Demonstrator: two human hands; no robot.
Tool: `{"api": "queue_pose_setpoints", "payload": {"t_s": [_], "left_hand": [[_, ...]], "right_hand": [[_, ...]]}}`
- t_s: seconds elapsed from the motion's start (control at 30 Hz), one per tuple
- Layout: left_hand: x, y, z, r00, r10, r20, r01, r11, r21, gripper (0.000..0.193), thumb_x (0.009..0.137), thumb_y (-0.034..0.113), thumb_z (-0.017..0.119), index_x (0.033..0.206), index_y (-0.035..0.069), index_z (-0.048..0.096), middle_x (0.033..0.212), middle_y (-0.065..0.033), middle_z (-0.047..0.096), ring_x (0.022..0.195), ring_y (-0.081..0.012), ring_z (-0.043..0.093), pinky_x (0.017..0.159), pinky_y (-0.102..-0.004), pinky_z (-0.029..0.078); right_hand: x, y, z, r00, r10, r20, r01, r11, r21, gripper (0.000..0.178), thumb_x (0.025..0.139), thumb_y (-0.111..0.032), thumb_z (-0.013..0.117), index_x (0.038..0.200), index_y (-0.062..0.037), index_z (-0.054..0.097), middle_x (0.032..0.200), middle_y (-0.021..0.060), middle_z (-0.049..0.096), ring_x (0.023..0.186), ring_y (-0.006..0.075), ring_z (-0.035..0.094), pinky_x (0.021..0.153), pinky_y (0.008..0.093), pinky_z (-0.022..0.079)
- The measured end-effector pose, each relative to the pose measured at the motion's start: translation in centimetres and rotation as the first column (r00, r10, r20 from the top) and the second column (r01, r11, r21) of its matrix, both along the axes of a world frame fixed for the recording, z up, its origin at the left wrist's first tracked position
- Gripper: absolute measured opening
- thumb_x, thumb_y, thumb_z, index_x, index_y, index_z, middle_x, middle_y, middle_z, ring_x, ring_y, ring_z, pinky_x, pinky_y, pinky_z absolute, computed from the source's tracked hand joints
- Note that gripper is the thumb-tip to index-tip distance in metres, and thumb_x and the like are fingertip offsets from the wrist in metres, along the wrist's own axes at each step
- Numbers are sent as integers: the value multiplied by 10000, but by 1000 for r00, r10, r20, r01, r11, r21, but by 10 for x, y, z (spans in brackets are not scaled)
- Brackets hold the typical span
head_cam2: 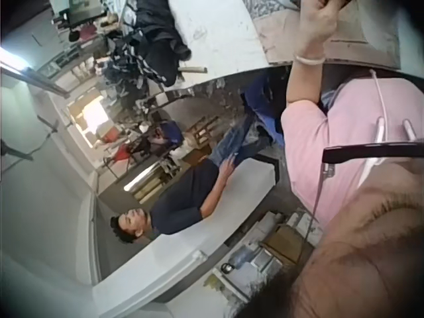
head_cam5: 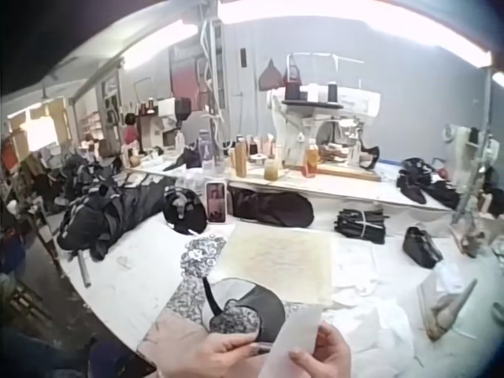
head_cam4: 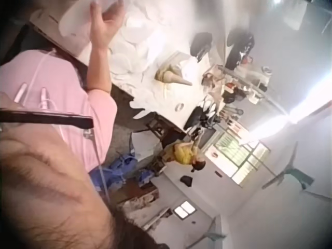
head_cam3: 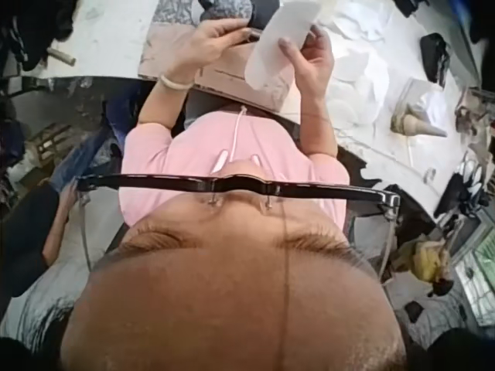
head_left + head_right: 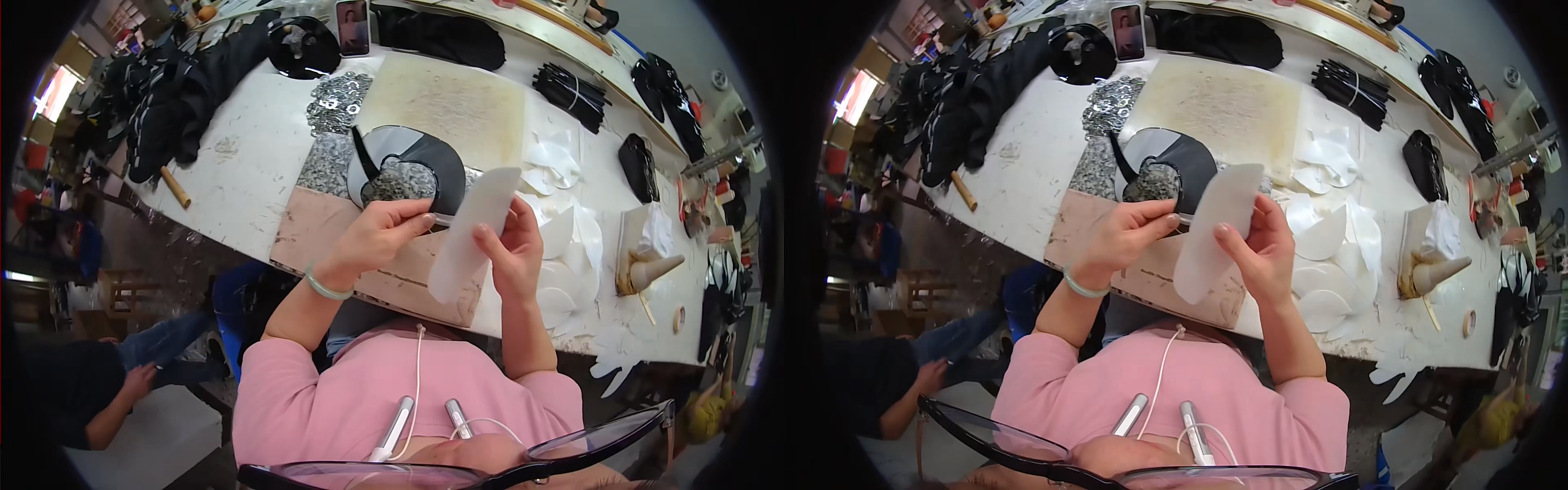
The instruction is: The person peels paper backings from adhesive pads and attaches them to shoe upper components by hand, then fits and presses the leather pieces together.
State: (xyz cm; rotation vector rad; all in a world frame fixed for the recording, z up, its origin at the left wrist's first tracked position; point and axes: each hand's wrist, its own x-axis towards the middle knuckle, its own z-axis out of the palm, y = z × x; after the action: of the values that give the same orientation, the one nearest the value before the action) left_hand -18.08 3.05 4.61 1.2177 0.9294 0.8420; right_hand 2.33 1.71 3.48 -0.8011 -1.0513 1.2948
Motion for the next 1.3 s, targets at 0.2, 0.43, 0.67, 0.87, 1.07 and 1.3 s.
{"api": "queue_pose_setpoints", "payload": {"t_s": [0.2,0.43,0.67,0.87,1.07,1.3], "left_hand": [[4,1,7,1000,-3,25,4,999,-52,339,909,91,553,1196,-88,562,1037,-55,650,946,-76,566,828,-215,447],[11,-1,16,999,9,37,-6,997,-80,357,906,100,555,1201,-100,550,1042,-70,648,953,-85,567,836,-220,449],[10,2,15,999,-30,46,33,997,-73,344,930,96,510,1223,-82,541,1050,-35,630,957,-70,549,841,-214,442],[11,-2,17,996,-21,85,28,996,-82,335,933,91,509,1216,-84,545,1045,-32,631,948,-64,550,834,-208,443],[9,-3,13,996,-13,93,20,997,-75,337,933,86,510,1219,-89,540,1060,-42,634,959,-68,558,841,-205,448],[7,-6,16,996,6,87,0,997,-74,333,932,86,515,1214,-88,544,1077,-54,632,973,-70,562,854,-210,454]], "right_hand": [[-6,4,1,999,-38,39,36,999,33,464,823,2,676,1227,59,454,1106,129,597,999,161,587,859,291,489],[-7,2,-2,998,-65,17,64,997,35,440,830,-11,677,1210,48,463,1095,118,598,994,154,587,860,286,486],[-7,1,-3,999,-54,11,53,998,41,432,840,-18,670,1210,43,454,1080,109,598,984,145,587,851,279,489],[-7,-1,-3,999,-52,14,52,997,49,421,848,-19,661,1207,41,448,1076,109,596,980,147,588,844,276,492],[-10,-1,-2,998,-54,23,52,997,64,411,852,-5,649,1207,41,447,1079,110,592,973,144,590,836,272,498],[-12,-2,-4,998,-55,32,52,994,92,392,852,6,645,1193,39,456,1068,109,595,963,141,594,823,273,506]]}}
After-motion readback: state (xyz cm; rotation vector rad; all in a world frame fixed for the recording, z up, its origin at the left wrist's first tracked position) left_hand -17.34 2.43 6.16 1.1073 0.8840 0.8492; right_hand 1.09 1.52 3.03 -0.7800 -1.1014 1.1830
